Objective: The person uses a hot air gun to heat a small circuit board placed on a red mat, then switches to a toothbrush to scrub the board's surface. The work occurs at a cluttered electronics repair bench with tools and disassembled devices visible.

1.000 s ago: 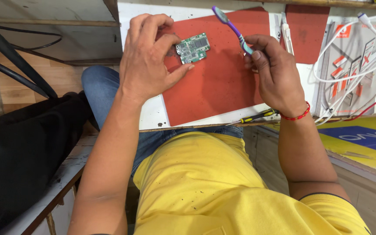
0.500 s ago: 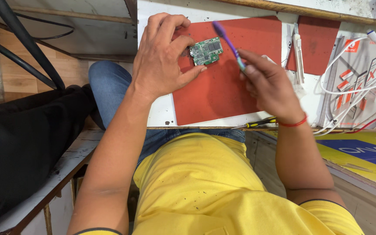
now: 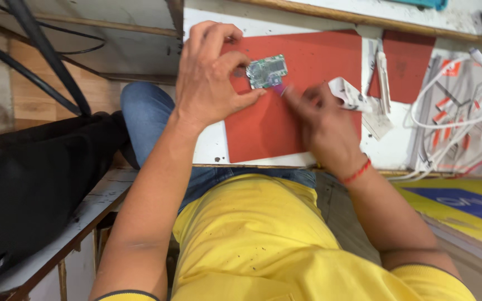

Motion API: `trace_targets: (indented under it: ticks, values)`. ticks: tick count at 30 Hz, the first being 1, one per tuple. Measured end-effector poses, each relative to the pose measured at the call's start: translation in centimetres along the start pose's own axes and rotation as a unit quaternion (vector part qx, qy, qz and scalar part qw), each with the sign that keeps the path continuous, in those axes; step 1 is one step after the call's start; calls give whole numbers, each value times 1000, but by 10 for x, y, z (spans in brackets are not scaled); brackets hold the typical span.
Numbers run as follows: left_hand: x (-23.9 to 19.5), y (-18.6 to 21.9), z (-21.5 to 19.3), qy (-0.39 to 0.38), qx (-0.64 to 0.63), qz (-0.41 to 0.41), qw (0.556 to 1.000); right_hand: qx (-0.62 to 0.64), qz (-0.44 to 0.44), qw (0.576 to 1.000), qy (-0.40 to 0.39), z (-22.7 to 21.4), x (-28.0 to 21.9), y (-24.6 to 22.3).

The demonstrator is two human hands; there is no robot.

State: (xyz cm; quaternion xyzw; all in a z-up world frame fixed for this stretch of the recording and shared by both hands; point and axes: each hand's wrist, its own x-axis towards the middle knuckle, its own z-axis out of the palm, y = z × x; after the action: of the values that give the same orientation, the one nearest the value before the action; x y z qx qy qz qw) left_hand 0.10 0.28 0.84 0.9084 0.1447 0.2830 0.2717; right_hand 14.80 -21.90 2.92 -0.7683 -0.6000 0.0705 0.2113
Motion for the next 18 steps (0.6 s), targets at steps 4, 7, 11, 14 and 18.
trace_targets:
  ticks: [4,7,11,14,18]
  values:
    - [-5,5,1,4,-12,19,1000,-3,60,998,-7,-2,-9,-9]
    - [2,-2,-3,5,-9,15,1000,-11,21,1000,6,-3,6,-11]
    - [-12,-7,6,3,0,11,1000,-26,41,999,20,1,0,-17]
    - [-11,-10,8,2,10,-15,1000,-29,41,998,-26,2,5,-14]
    - [-6,-9,7,-65,-9,-46,997,-22,52,998,8,5,3,-12]
